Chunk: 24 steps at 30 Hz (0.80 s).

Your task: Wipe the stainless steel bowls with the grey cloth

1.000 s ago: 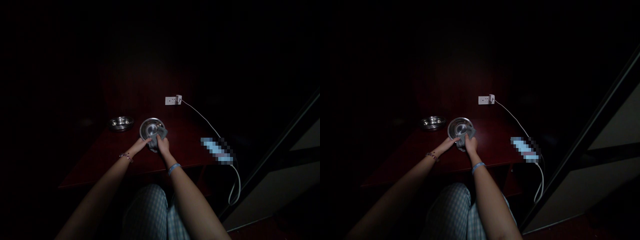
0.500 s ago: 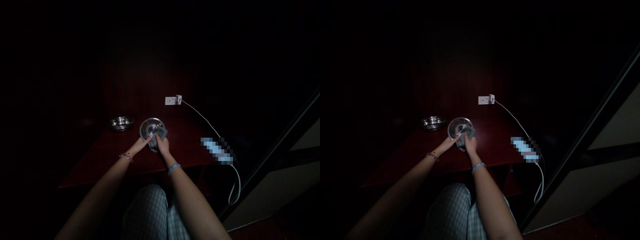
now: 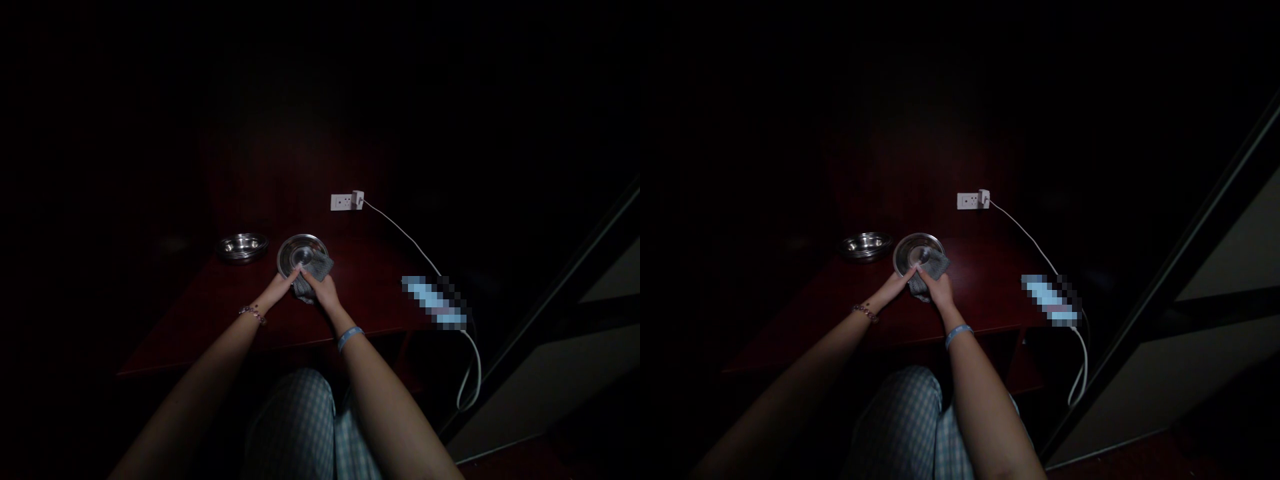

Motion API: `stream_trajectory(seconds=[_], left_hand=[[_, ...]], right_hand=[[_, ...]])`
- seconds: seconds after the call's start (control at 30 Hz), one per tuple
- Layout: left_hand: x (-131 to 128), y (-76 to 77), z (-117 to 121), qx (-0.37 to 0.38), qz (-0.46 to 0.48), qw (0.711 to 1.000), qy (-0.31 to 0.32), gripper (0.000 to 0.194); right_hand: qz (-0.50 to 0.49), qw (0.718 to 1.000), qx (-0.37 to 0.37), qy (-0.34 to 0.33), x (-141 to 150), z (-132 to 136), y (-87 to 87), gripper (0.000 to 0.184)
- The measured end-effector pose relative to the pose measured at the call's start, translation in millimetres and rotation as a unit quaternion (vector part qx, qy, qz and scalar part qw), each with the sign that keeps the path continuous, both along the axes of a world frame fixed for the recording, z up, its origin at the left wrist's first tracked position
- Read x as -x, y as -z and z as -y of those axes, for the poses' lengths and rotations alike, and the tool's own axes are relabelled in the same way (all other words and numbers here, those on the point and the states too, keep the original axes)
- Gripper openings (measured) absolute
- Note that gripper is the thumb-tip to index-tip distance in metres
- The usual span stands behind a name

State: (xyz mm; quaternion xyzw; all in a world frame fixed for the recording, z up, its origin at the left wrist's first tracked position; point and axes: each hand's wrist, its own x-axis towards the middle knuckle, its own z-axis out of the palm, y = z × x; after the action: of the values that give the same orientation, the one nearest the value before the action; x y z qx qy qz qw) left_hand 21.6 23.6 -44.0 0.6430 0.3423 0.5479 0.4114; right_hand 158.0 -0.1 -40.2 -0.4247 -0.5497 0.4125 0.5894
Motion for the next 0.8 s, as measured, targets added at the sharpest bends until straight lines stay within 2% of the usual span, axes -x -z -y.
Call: stream_trajectory(seconds=[0.2, 0.4, 0.57, 0.8], left_hand=[[1.0, 1.1, -1.8, 0.0, -0.01, 1.0, 0.003, 0.052], [-0.4, -1.7, 0.2, 0.007, -0.015, 1.0, -0.012, 0.061], [-0.3, -2.2, 0.0, -0.001, -0.01, 1.0, -0.003, 0.056], [-0.5, -0.8, -1.3, 0.006, -0.002, 1.0, -0.008, 0.06]], right_hand=[[-0.027, 0.999, -0.016, -0.02, 0.0, -0.4, 1.3, 0.044], [-0.034, 0.999, -0.012, -0.03, 0.0, -1.9, 2.9, 0.046], [-0.01, 1.0, -0.005, -0.02, -0.2, 0.2, -0.1, 0.042], [-0.052, 0.998, -0.024, -0.035, 0.0, -1.1, 3.1, 0.044]])
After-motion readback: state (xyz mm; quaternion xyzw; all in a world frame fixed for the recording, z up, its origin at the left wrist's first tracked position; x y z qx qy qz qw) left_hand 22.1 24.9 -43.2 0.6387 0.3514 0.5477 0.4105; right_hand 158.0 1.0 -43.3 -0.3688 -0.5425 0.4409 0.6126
